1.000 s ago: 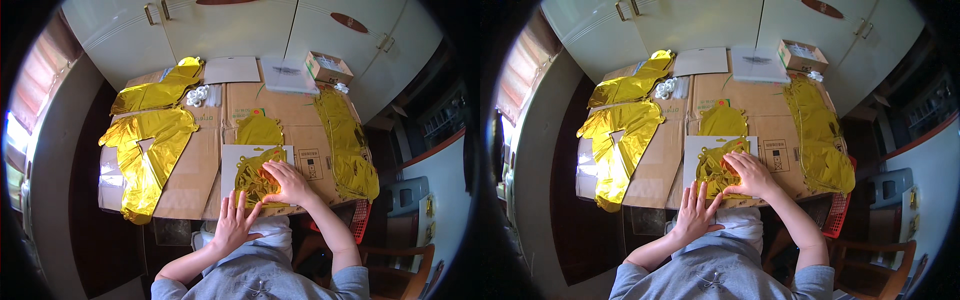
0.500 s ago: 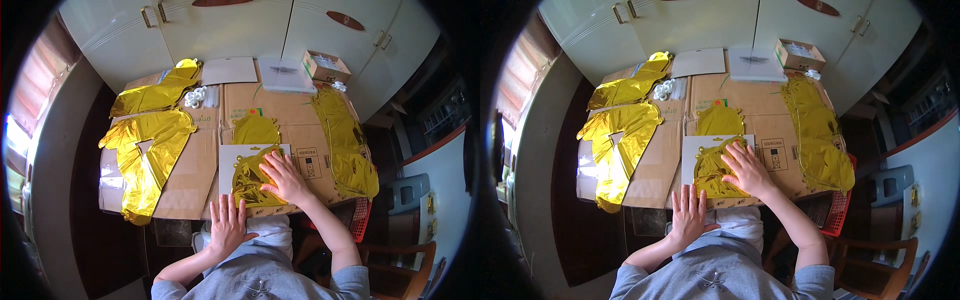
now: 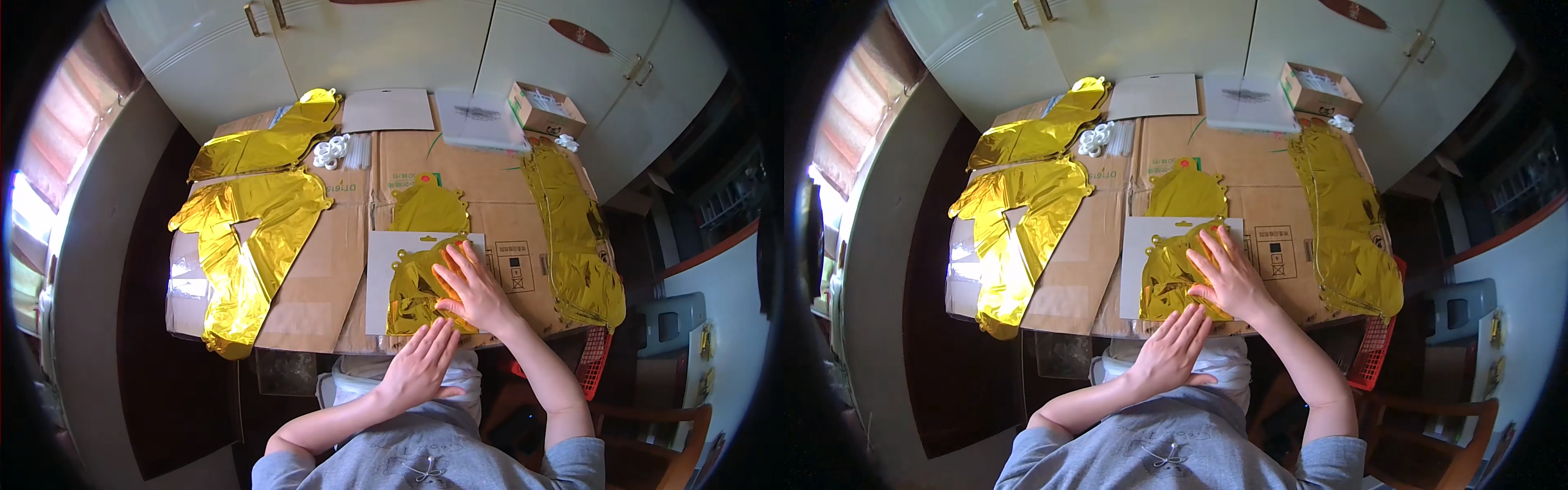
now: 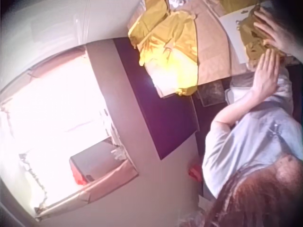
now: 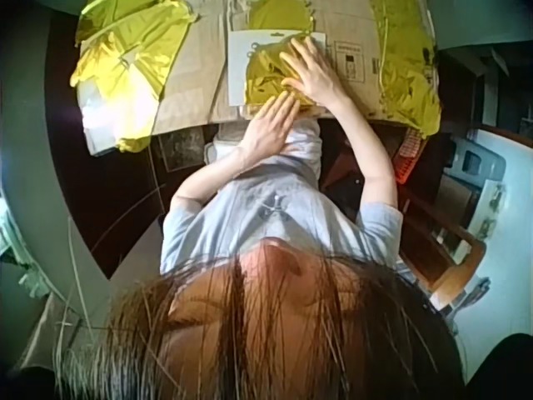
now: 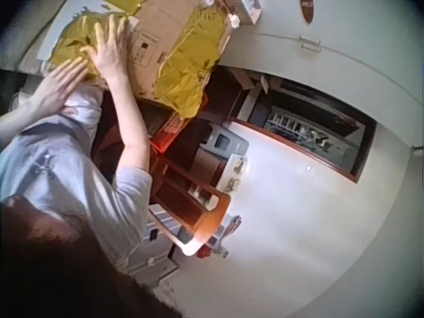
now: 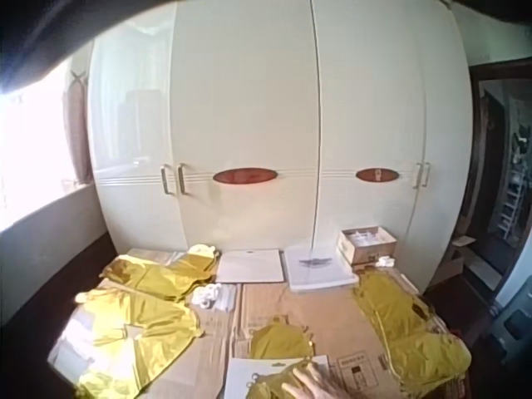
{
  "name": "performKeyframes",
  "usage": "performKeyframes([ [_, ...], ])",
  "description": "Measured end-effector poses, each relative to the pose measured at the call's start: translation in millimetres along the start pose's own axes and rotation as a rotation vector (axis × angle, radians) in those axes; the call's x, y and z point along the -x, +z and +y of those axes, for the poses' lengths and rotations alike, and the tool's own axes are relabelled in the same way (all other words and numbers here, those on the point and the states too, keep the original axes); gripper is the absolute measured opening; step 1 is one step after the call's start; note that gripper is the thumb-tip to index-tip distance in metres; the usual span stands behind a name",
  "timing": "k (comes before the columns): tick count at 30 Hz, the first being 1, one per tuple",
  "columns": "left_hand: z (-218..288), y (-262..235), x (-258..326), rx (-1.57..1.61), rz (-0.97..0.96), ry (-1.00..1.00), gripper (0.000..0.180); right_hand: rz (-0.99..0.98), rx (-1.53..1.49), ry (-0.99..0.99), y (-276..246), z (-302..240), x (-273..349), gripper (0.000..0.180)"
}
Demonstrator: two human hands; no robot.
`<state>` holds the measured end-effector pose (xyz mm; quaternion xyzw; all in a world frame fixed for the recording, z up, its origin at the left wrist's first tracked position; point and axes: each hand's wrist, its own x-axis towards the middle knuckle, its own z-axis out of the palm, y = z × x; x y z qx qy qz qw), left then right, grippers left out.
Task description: Folding and smoothing gold foil sheets over cardboard templates.
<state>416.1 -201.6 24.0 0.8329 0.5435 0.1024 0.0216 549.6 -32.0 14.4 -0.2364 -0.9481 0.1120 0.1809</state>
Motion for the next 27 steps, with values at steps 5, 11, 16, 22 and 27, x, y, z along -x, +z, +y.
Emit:
performKeyframes([
  [5, -7.6, 0.6, -6.3, -0.04, -0.034, -0.107, 0.103, 0.005, -0.006, 0.011, 0.2, 0.3, 0.2, 0.062],
  [11, -17.2, -11.5, 0.2, -0.05, -0.109, -0.21, 0.103, 0.012, -0.011, 0.039, -1.9, -0.3, 1.1, 0.059],
  [16, -29.3, -9.4, 10.6, -0.019, -0.074, -0.23, 0.107, -0.006, -0.034, 0.045, -1.7, 1.8, 2.6, 0.071],
  [22, -33.5, -15.5, 14.7, -0.039, -0.093, -0.252, 0.111, -0.183, -0.076, -0.019, -25.3, 0.7, 0.0, 0.11],
  [27, -31.7, -18.2, 12.5, -0.063, -0.093, -0.249, 0.112, -0.206, -0.044, -0.004, -26.0, 8.0, 2.9, 0.118],
])
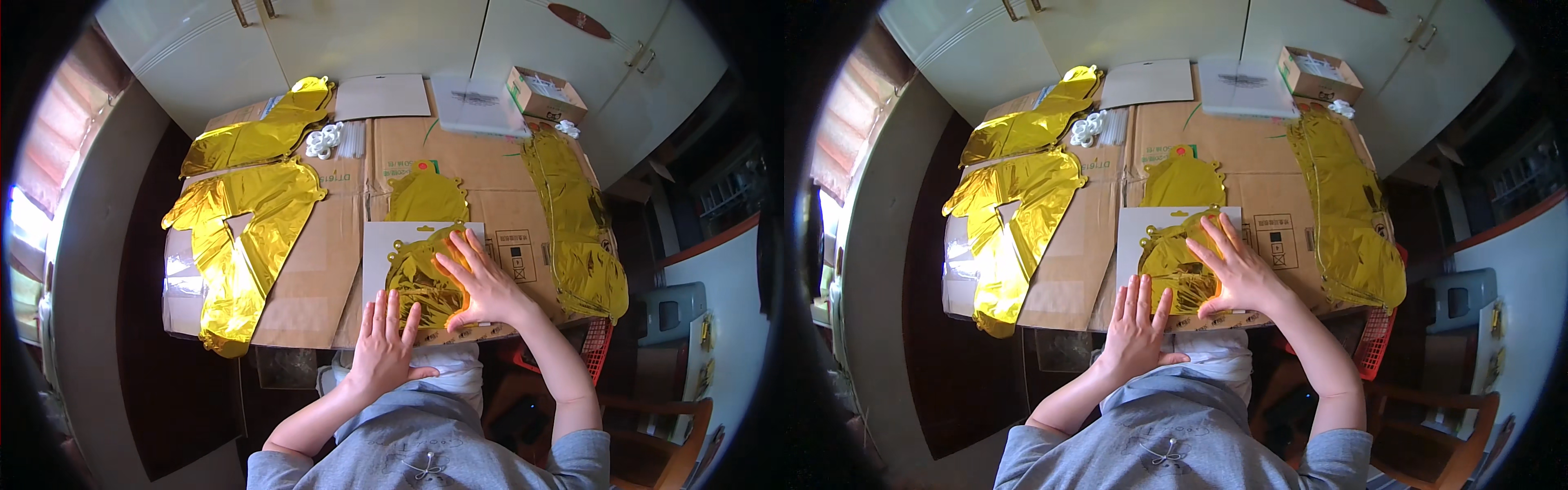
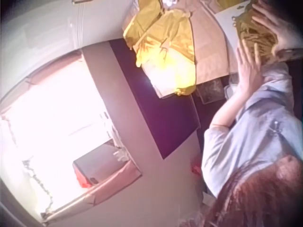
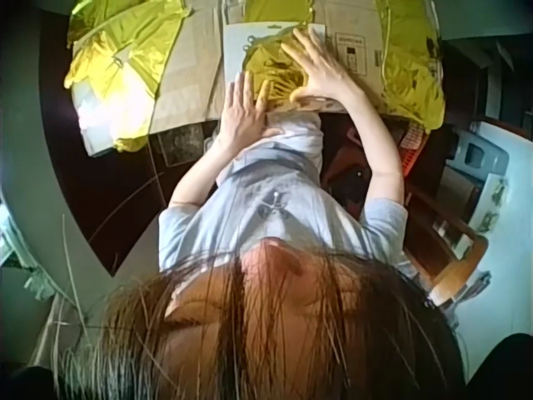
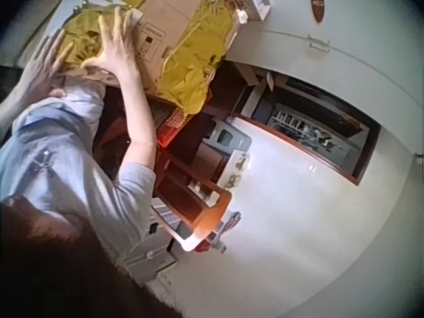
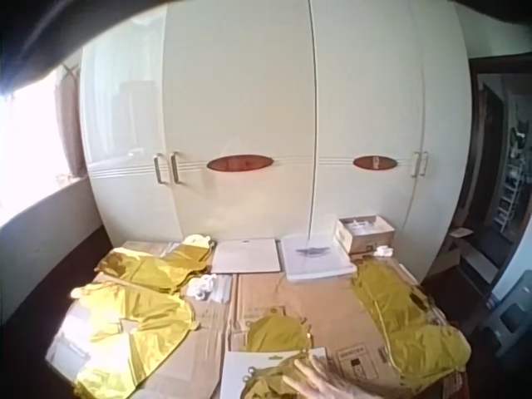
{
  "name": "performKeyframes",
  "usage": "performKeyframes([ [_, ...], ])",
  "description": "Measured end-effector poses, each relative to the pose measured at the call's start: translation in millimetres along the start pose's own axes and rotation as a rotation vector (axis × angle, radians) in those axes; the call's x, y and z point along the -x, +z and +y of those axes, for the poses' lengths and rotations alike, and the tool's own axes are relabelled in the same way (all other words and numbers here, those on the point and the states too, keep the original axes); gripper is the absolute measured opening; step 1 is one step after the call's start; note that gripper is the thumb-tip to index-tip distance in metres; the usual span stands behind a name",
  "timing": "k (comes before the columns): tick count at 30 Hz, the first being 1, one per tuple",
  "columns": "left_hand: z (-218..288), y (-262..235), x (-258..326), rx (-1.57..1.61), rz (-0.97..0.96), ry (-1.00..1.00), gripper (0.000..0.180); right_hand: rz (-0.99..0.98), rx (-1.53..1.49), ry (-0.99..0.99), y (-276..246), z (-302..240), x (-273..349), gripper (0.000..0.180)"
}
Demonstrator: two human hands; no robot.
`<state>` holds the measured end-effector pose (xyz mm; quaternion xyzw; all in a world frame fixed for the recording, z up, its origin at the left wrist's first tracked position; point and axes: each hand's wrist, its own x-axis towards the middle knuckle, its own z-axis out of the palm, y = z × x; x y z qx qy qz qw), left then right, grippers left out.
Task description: Folding and smoothing gold foil sheets over cardboard templates.
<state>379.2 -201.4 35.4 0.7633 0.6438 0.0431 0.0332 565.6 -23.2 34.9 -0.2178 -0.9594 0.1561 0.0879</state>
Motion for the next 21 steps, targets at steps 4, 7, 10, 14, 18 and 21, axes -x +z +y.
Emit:
performKeyframes([
  [4, 0.2, 0.9, 1.3, -0.012, 0.001, -0.01, 0.112, 0.008, 0.103, 0.116, 4.7, 2.7, 5.4, 0.121],
  [7, 0.3, 0.1, 1.1, -0.012, -0.004, -0.007, 0.111, -0.022, 0.133, 0.196, 2.9, 7.7, 8.3, 0.122],
  [10, 1.0, -1.0, 2.0, -0.019, -0.007, -0.004, 0.111, 0.035, 0.175, 0.207, 6.6, 18.2, 10.3, 0.115],
  [14, 0.2, 0.1, 2.5, -0.031, -0.011, 0.001, 0.11, 0.089, 0.12, 0.206, 4.6, 25.8, 5.8, 0.105],
  [18, 1.0, 1.5, 1.9, -0.059, -0.019, -0.004, 0.11, 0.206, 0.114, 0.174, 7.5, 28.4, 0.6, 0.09],
  [21, 2.2, 2.7, 3.4, -0.065, -0.024, -0.013, 0.109, 0.295, 0.082, 0.151, 12.0, 29.5, -0.5, 0.08],
])
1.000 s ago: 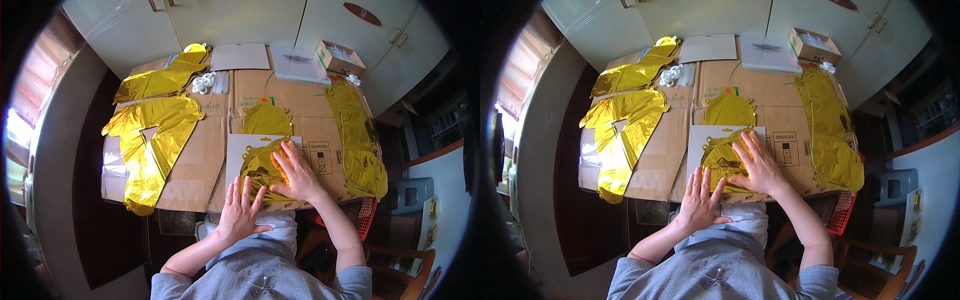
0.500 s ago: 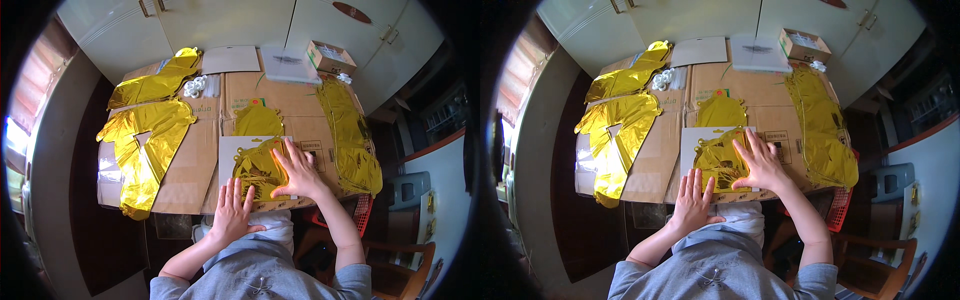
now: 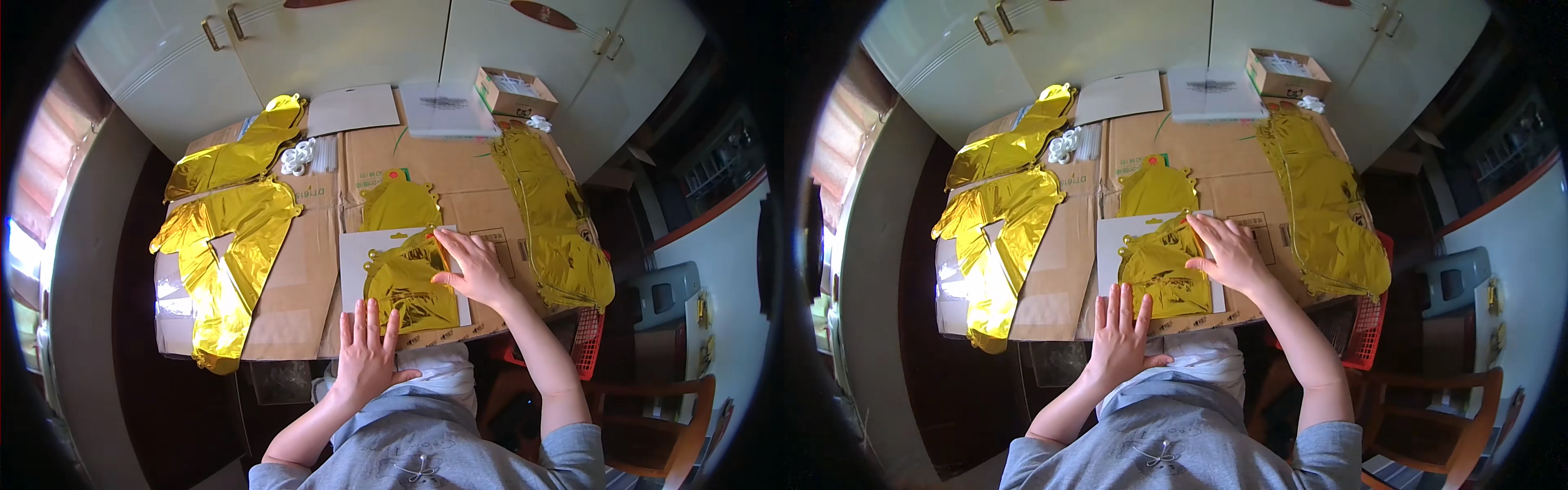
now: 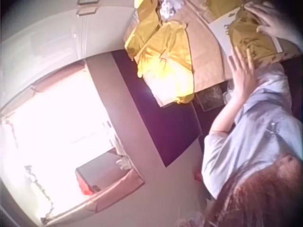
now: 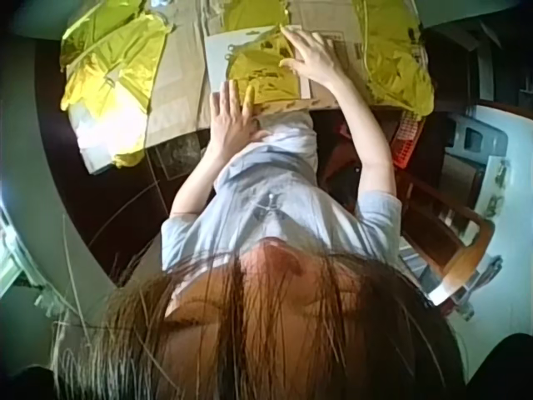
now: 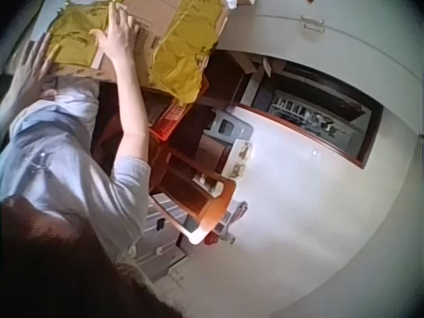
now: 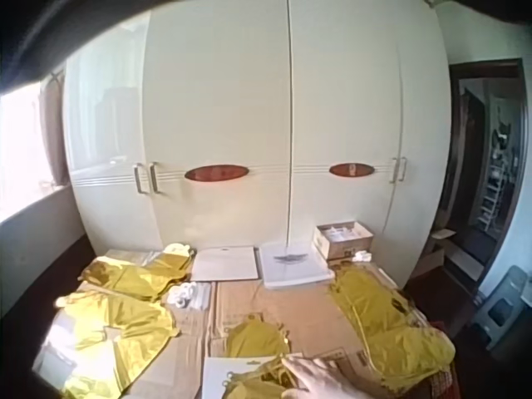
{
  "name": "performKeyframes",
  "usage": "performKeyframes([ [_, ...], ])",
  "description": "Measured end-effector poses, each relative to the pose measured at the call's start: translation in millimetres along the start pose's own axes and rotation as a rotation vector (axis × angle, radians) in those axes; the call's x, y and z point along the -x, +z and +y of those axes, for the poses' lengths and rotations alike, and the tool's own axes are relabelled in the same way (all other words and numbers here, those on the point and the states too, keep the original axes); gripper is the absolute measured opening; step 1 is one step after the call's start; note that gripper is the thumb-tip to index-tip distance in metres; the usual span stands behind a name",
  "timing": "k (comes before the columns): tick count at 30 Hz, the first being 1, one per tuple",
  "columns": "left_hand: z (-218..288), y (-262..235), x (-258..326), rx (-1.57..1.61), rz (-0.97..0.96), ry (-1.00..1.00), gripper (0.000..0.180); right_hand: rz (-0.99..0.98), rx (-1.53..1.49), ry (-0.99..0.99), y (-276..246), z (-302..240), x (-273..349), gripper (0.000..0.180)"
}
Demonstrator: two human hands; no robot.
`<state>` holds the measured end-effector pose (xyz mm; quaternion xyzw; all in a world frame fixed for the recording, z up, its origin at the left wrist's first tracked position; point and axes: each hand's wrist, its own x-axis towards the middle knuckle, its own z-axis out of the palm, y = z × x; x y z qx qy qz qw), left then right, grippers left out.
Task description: Folding and smoothing gold foil sheets over cardboard templates.
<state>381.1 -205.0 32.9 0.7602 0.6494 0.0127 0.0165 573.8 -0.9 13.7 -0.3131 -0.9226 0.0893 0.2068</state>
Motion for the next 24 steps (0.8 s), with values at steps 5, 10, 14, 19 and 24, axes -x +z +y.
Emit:
performKeyframes([
  [5, -0.6, 5.9, 6.2, 0.0, 0.027, -0.026, 0.113, 0.103, 0.004, -0.022, 7.4, 1.3, -1.3, 0.069],
  [10, -5.3, 5.3, 14.4, -0.051, 0.052, -0.107, 0.113, 0.094, -0.006, 0.004, 8.7, 2.3, -0.3, 0.066],
  [14, -6.6, -2.8, 17.9, -0.069, 0.014, -0.163, 0.109, 0.083, -0.001, 0.021, 7.8, 2.2, 0.5, 0.067],
  [19, 12.9, -21.2, -3.1, 0.214, 0.132, 0.001, 0.095, 0.098, -0.005, 0.021, 8.1, 1.1, 0.1, 0.067],
  [24, 1.8, 1.9, -49.7, 0.171, 0.042, 0.427, 0.082, 0.049, -0.023, 0.03, 3.5, -1.6, -3.4, 0.066],
])
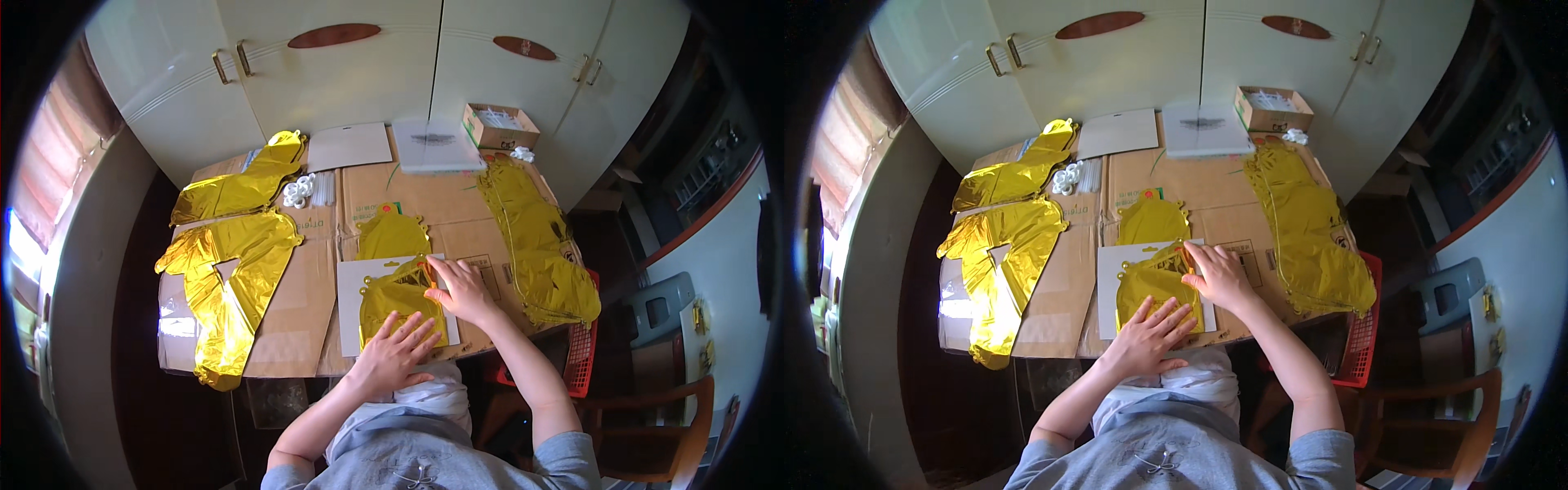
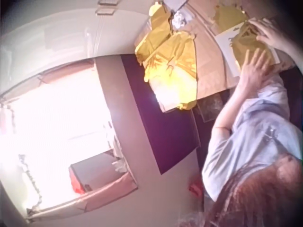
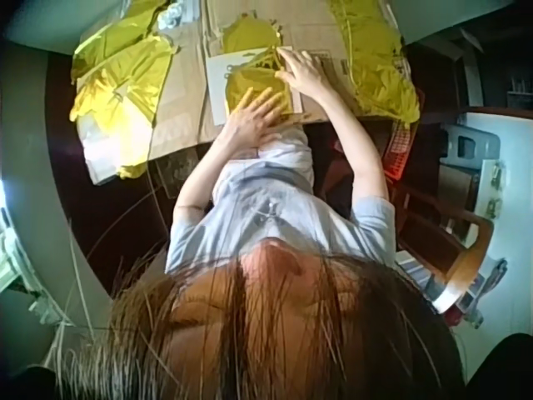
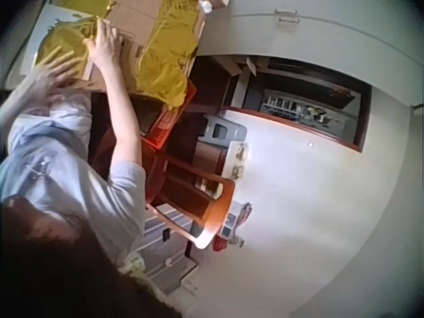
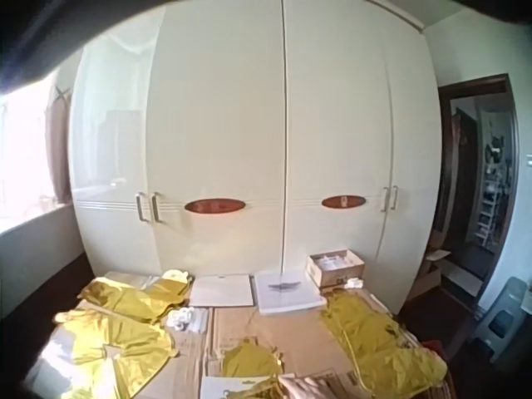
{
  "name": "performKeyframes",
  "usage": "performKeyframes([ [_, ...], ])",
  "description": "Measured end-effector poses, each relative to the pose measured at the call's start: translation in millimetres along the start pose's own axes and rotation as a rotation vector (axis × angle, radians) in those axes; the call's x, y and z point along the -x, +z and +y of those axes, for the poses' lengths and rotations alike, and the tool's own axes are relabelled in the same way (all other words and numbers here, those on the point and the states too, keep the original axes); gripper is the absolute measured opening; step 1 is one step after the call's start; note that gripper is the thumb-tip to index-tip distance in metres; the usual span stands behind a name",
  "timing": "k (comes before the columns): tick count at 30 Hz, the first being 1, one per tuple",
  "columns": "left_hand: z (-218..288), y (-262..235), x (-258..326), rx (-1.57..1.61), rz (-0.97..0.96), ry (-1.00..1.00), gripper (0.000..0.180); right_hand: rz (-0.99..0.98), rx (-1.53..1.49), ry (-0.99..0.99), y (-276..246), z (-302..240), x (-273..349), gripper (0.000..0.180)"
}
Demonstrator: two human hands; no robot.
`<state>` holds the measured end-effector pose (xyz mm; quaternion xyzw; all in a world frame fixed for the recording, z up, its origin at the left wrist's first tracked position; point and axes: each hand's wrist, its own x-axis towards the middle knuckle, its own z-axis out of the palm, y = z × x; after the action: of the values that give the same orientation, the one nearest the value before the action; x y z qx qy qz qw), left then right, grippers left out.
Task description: Folding and smoothing gold foil sheets over cardboard templates.
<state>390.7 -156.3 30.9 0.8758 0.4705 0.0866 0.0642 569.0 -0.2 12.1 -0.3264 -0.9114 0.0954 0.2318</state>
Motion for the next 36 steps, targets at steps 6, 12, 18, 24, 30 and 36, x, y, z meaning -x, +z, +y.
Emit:
performKeyframes([
  [6, 4.2, -7.9, -1.0, -0.122, -0.113, -0.069, 0.083, -0.056, -0.036, 0.011, -5.7, 3.2, -8.0, 0.068],
  [12, 4.9, -8.3, -0.5, -0.124, -0.1, -0.063, 0.083, 0.0, -0.086, 0.066, 7.3, 26.0, -34.2, 0.059],
  [18, 4.3, -5.6, 2.3, -0.134, -0.06, -0.067, 0.083, -0.119, -0.026, 0.191, 2.6, 35.7, -53.5, 0.035],
  [24, 4.9, -4.9, 3.5, -0.146, -0.038, -0.07, 0.082, -0.269, -0.291, 0.28, -8.8, 41.7, -61.7, 0.02],
  [30, 5.1, -4.4, 4.1, -0.147, -0.024, -0.064, 0.082, -0.136, -0.657, 0.322, -7.8, 53.5, -62.3, 0.018],
  [36, 4.5, -5.5, 4.0, -0.149, -0.03, -0.069, 0.082, 0.451, -0.541, 0.48, -74.5, 91.2, -73.8, 0.019],
])
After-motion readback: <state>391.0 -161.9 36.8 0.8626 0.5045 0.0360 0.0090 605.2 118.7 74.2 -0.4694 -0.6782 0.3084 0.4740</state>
